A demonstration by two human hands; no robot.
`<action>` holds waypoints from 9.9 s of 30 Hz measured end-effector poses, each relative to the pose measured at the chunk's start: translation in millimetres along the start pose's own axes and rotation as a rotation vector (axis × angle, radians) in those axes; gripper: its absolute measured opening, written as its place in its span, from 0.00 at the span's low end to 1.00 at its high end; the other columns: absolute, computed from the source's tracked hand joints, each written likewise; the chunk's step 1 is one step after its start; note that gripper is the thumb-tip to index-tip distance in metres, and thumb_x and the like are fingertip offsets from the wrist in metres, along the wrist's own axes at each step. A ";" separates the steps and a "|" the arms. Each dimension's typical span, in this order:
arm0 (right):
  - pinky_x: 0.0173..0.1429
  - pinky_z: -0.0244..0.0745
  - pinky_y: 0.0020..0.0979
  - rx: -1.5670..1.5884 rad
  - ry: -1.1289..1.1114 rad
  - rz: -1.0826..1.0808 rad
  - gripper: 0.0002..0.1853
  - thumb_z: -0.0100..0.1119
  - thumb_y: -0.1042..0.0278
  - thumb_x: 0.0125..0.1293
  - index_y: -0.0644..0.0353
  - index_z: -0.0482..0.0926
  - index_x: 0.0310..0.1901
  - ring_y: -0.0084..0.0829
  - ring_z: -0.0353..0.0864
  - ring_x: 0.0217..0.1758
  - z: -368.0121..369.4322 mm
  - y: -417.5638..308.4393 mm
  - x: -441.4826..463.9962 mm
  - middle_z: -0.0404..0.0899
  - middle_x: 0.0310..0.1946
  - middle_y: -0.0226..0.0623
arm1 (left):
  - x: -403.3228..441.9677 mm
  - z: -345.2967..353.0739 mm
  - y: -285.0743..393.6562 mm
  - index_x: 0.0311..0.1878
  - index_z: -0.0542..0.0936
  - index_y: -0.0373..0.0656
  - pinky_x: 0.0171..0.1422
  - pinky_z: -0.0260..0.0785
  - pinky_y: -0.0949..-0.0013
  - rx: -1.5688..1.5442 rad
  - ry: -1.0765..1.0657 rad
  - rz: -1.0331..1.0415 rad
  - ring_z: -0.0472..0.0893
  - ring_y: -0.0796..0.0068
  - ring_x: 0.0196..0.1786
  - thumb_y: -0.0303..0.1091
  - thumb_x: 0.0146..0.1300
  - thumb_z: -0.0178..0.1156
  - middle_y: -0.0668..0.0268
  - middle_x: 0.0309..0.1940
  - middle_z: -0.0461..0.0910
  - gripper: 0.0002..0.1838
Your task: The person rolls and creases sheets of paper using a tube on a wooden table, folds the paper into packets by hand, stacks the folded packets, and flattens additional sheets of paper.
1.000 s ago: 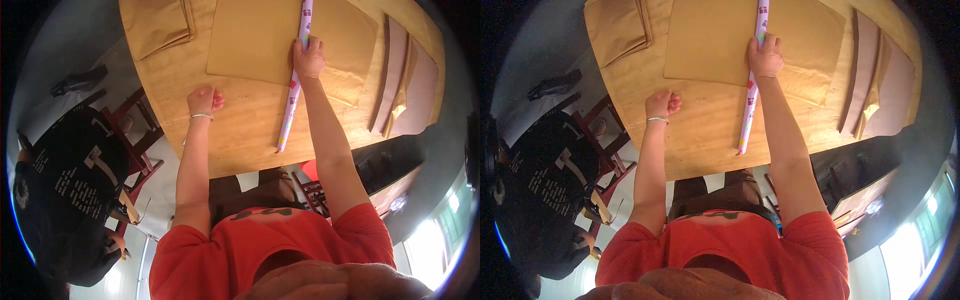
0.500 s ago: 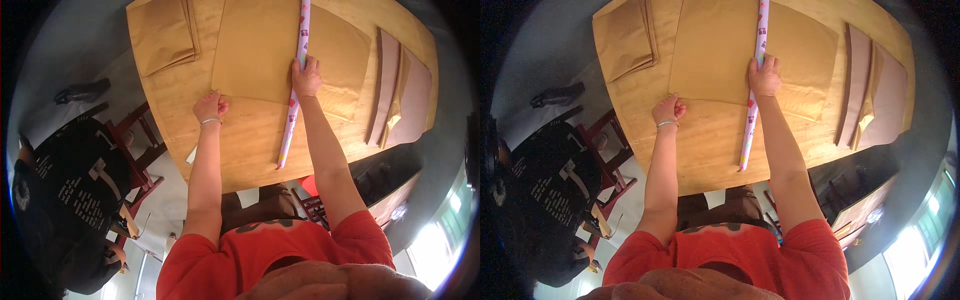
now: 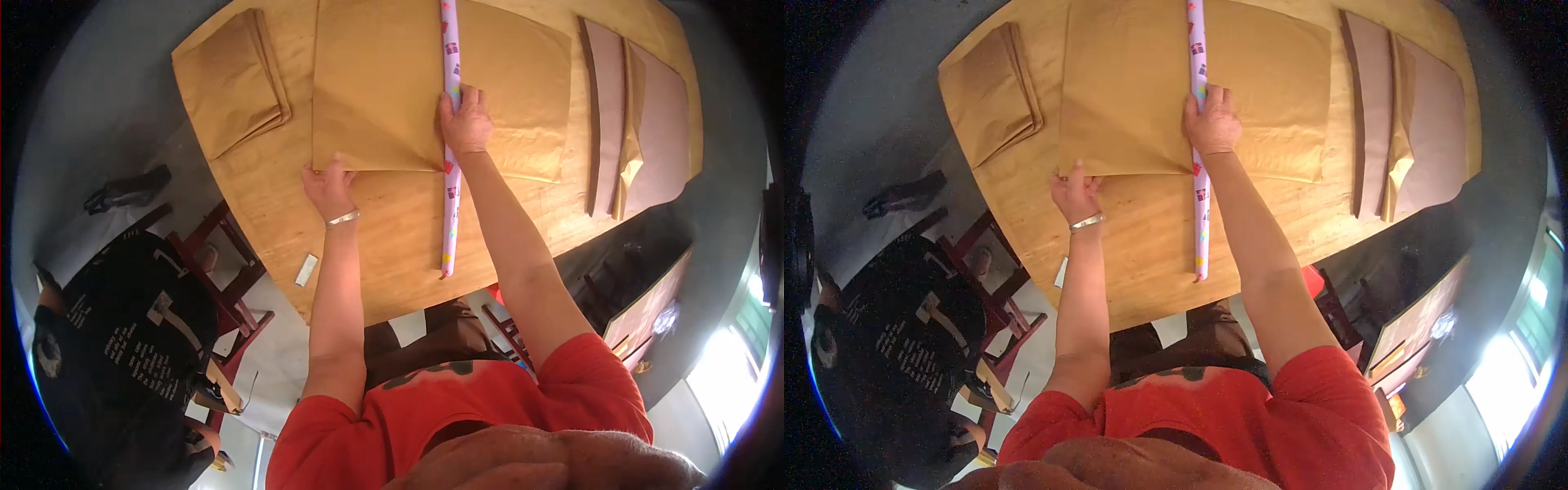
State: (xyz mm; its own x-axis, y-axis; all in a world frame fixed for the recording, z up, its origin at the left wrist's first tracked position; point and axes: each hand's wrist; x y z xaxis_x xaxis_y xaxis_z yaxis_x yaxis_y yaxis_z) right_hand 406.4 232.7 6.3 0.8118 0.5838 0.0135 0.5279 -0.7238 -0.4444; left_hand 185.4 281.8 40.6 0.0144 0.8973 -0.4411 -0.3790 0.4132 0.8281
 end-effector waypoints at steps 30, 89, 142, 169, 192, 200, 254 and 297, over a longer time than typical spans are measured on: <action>0.38 0.80 0.41 0.217 -0.181 0.030 0.13 0.52 0.69 0.61 0.61 0.68 0.47 0.42 0.84 0.40 -32.4 45.1 8.2 0.73 0.44 0.45 | -135.8 137.0 -31.3 0.49 0.81 0.33 0.25 0.68 0.74 0.907 -0.692 0.922 0.74 0.77 0.18 0.21 0.61 0.61 0.61 0.19 0.78 0.12; 0.31 0.74 0.34 0.755 0.210 0.647 0.13 0.64 0.62 0.58 0.65 0.81 0.32 0.35 0.79 0.26 -144.0 241.0 -70.1 0.79 0.24 0.43 | -176.1 235.1 -203.4 0.42 0.78 0.38 0.47 0.74 0.58 1.345 -1.252 1.133 0.79 0.54 0.44 0.32 0.51 0.64 0.56 0.43 0.78 0.14; 0.38 0.78 0.34 0.859 0.455 -0.165 0.10 0.62 0.78 0.44 0.62 0.79 0.32 0.37 0.82 0.36 -134.5 193.5 -77.4 0.81 0.39 0.40 | 57.3 502.0 -175.6 0.52 0.78 0.38 0.60 0.68 0.77 1.542 -1.422 0.261 0.78 0.80 0.50 0.19 0.66 0.53 0.68 0.43 0.81 0.14; 0.41 0.65 0.19 1.748 0.308 0.832 0.07 0.55 0.76 0.67 0.65 0.75 0.46 0.13 0.67 0.36 -122.7 185.2 -68.5 0.70 0.34 0.22 | 100.3 494.4 -177.3 0.51 0.81 0.41 0.49 0.73 0.78 1.654 -1.241 0.711 0.79 0.82 0.43 0.21 0.56 0.57 0.70 0.39 0.82 0.18; 0.26 0.70 0.27 0.796 0.359 0.534 0.06 0.64 0.78 0.59 0.65 0.77 0.36 0.28 0.75 0.21 -113.3 218.5 -74.0 0.75 0.26 0.40 | 75.8 467.2 -204.5 0.53 0.77 0.36 0.45 0.72 0.80 1.382 -1.152 0.861 0.77 0.83 0.39 0.17 0.59 0.60 0.69 0.37 0.80 0.17; 0.26 0.71 0.29 0.779 0.342 0.536 0.07 0.64 0.78 0.58 0.65 0.76 0.37 0.30 0.75 0.22 -115.5 218.7 -73.0 0.75 0.25 0.41 | 84.0 468.7 -210.7 0.51 0.78 0.38 0.45 0.73 0.79 1.329 -1.114 0.914 0.78 0.83 0.37 0.19 0.59 0.62 0.69 0.36 0.81 0.16; 0.28 0.76 0.30 0.611 0.291 0.690 0.06 0.65 0.72 0.59 0.63 0.78 0.34 0.34 0.82 0.25 -123.6 231.8 -79.8 0.80 0.25 0.43 | 44.6 445.9 -214.1 0.24 0.75 0.42 0.29 0.73 0.55 1.621 -1.249 2.226 0.78 0.53 0.26 0.32 0.51 0.53 0.57 0.25 0.77 0.06; 0.28 0.77 0.34 0.207 0.268 0.420 0.13 0.60 0.71 0.62 0.50 0.83 0.48 0.35 0.81 0.29 -119.8 215.5 -84.4 0.79 0.33 0.34 | -31.5 307.9 -201.2 0.67 0.61 0.30 0.74 0.39 0.37 1.501 -1.138 1.334 0.54 0.38 0.72 0.42 0.67 0.50 0.37 0.70 0.53 0.31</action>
State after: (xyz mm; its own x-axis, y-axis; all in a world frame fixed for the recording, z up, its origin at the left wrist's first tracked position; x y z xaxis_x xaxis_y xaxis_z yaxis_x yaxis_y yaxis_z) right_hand 481.5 -16.6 16.7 0.9920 0.1259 0.0129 0.1060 -0.7711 -0.6279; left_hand 546.1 218.2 -5.5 0.9609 0.1404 0.2386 0.0909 -0.9741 0.2069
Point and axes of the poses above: each hand's wrist, its own x-axis towards the middle knuckle, its own z-axis out of the palm, y = z × x
